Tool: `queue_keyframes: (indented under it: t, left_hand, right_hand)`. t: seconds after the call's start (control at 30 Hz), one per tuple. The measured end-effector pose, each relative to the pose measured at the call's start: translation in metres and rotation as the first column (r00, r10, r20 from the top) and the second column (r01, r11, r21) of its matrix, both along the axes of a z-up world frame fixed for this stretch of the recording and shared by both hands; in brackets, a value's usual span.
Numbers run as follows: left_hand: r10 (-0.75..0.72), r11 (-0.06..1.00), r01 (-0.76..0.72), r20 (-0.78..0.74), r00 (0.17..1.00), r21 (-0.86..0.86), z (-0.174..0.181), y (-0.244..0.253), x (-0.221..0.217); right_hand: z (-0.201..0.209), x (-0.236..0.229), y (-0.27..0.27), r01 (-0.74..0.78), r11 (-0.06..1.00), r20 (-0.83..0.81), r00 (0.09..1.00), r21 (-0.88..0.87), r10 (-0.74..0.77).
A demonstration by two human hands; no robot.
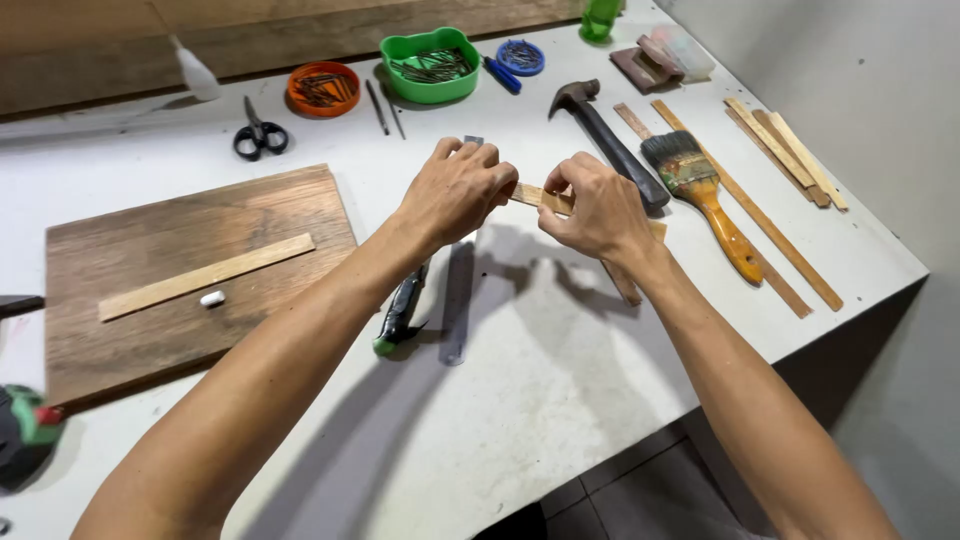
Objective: The recorder is measuring and preparing small strips of wood at a workbench.
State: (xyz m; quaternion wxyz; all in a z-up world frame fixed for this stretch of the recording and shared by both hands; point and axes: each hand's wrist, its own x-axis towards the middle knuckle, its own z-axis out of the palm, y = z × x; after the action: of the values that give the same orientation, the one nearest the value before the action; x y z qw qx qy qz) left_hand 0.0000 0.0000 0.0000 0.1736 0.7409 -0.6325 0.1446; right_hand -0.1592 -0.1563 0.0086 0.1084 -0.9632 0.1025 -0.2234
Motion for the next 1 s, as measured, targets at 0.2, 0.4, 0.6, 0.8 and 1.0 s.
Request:
queue_keyframes:
  t: [0.2, 0.4, 0.6, 0.8, 1.0]
  left_hand:
    - [0.105, 0.993, -0.104, 0.021, 0.994, -0.047, 0.018, 0.095, 0.025]
    - [0.32, 0.947, -0.318, -0.088, 0.943, 0.036, 0.03, 0.2, 0.049]
    - [0.49, 0.871, -0.485, -0.078, 0.868, 0.08, 0.048, 0.299, 0.044]
    - [0.564, 0.813, -0.534, -0.089, 0.821, 0.231, 0.037, 0.352, 0.037]
    - [0.601, 0.776, -0.537, -0.126, 0.79, 0.331, 0.017, 0.364, 0.029]
  right_hand:
    - [0.012, 0.034, 0.062, -0.128, 0.992, 0.027, 0.991, -0.01, 0.128]
    - [0.02, 0.09, 0.136, -0.311, 0.949, 0.041, 0.949, -0.05, 0.313]
    - [0.013, 0.136, 0.208, -0.533, 0.844, 0.053, 0.843, -0.054, 0.536]
    - [-0.015, 0.146, 0.25, -0.664, 0.746, -0.006, 0.747, 0.052, 0.665]
    - [-0.023, 0.136, 0.27, -0.627, 0.779, -0.111, 0.775, -0.002, 0.623]
